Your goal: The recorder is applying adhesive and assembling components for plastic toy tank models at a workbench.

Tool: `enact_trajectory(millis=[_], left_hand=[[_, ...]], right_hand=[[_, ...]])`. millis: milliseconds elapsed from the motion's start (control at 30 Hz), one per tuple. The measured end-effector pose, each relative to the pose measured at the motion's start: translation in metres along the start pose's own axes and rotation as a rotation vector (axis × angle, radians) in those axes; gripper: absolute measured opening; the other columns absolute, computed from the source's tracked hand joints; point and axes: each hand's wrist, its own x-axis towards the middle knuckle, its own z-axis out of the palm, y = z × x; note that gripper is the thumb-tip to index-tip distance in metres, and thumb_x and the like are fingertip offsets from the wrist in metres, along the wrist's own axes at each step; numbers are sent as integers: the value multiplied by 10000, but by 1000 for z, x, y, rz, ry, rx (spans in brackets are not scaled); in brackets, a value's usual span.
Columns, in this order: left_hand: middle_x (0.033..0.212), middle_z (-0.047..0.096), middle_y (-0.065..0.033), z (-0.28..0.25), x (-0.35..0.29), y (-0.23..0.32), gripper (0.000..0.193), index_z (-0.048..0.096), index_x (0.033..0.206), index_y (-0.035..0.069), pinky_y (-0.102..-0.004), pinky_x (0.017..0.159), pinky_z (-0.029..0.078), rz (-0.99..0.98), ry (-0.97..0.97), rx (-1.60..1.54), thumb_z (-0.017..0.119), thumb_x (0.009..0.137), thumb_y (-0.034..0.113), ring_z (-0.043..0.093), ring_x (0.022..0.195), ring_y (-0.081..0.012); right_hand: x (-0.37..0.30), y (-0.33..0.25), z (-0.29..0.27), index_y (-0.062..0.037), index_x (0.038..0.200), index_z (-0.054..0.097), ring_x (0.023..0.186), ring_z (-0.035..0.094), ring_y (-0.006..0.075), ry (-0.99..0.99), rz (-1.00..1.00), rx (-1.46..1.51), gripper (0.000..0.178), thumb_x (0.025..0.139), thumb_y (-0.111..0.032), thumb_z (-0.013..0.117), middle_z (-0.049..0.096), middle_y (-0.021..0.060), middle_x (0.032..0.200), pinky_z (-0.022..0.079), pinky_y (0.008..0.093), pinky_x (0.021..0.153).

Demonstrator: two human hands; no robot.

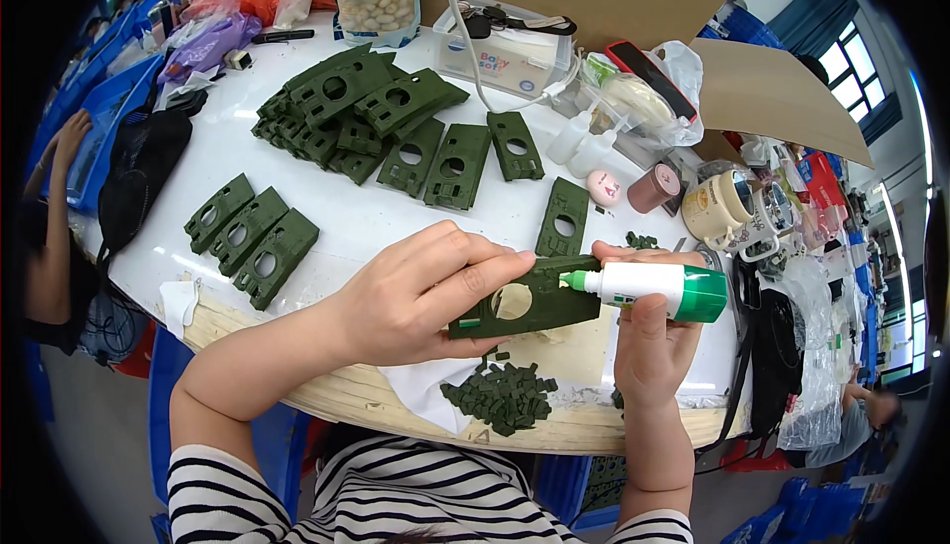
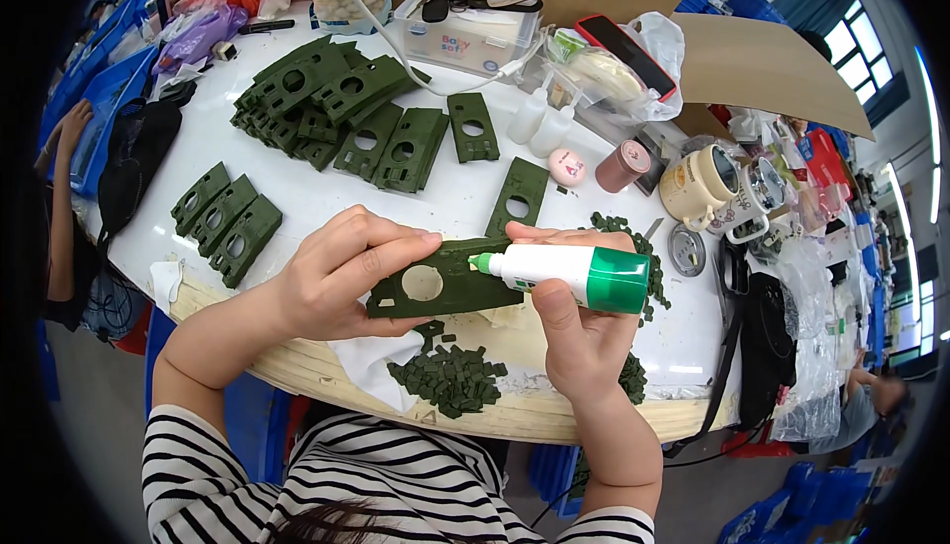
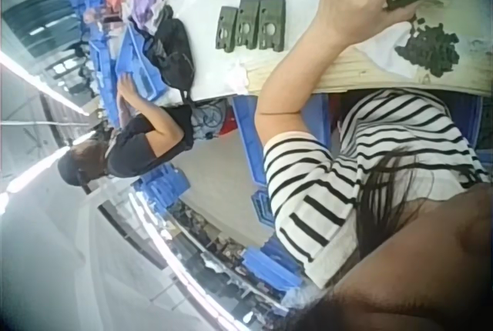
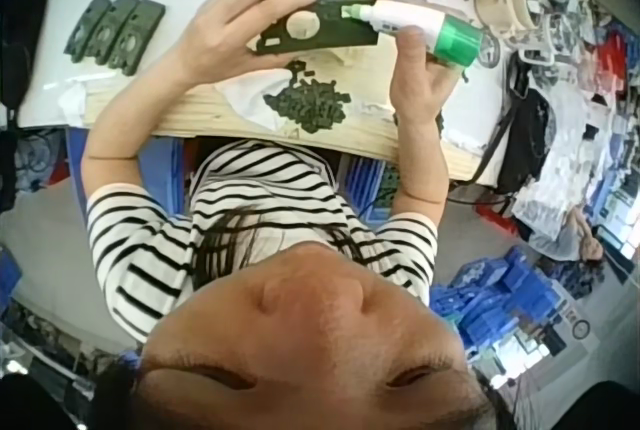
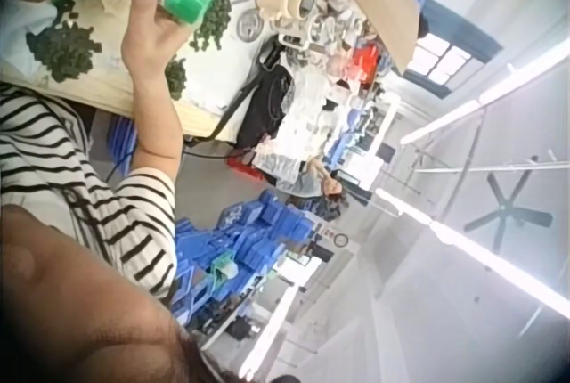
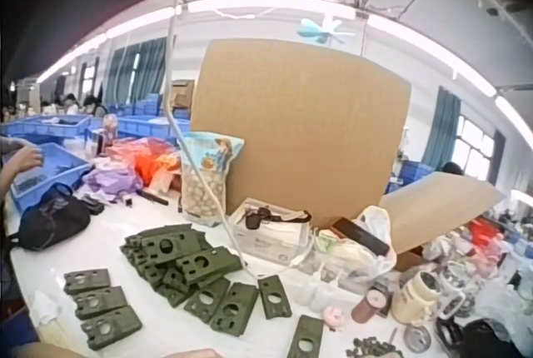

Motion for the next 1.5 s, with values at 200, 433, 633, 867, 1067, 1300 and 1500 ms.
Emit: enact_trajectory(millis=[200, 433, 633, 867, 1067, 1300, 1500], left_hand=[[1012, 625, -95, -1, 1, 0, 635, 592, 1150, -23, -276, 625, 452, 2, -5, -5, 835, 586, 138, 562, 733, -193], [1007, 621, -98, 0, 0, -1, 634, 590, 1152, -25, -283, 629, 452, 0, -7, -11, 832, 587, 131, 566, 738, -197], [992, 619, -102, -1, 0, -2, 634, 591, 1157, -21, -285, 638, 449, -23, -9, -33, 833, 595, 147, 565, 740, -201], [982, 620, -106, -2, 0, -2, 637, 595, 1162, -19, -291, 646, 451, -43, -15, -66, 833, 598, 156, 571, 747, -209], [976, 619, -104, -2, 1, -2, 632, 596, 1162, -16, -288, 640, 452, -36, -7, -64, 832, 600, 155, 572, 743, -206], [976, 620, -100, -2, 1, -2, 631, 598, 1156, -17, -286, 635, 453, -33, -4, -62, 834, 596, 154, 567, 737, -202], [977, 621, -101, -2, 1, -1, 629, 599, 1152, -17, -283, 632, 451, -33, -2, -53, 836, 595, 155, 563, 731, -201]], right_hand=[[0, 1, 0, 28, 1065, 469, 1016, 606, 315, 12, -8, 22, 288, 909, -173, 603, 579, 153, 987, 478, 431, 899], [0, -1, 2, 30, 1049, 485, 1013, 610, 307, 24, 9, 6, 289, 911, -193, 606, 581, 164, 994, 486, 392, 861], [0, 0, 2, 17, 1032, 489, 1004, 617, 305, 60, 38, 75, 333, 901, -256, 627, 591, 148, 961, 490, 383, 840], [0, 0, 2, 18, 1031, 487, 1004, 614, 318, 50, 22, 63, 324, 898, -243, 628, 588, 140, 956, 483, 413, 868], [1, 0, 1, 33, 1039, 481, 1005, 607, 327, 17, -7, 17, 308, 900, -207, 617, 583, 150, 954, 475, 429, 884], [0, 0, 2, 34, 1049, 479, 1008, 603, 325, 7, -19, 18, 307, 901, -200, 614, 589, 158, 965, 474, 423, 884], [0, -1, 3, 31, 1056, 478, 1012, 602, 320, 9, -13, 16, 311, 902, -202, 615, 592, 159, 969, 474, 417, 883]])
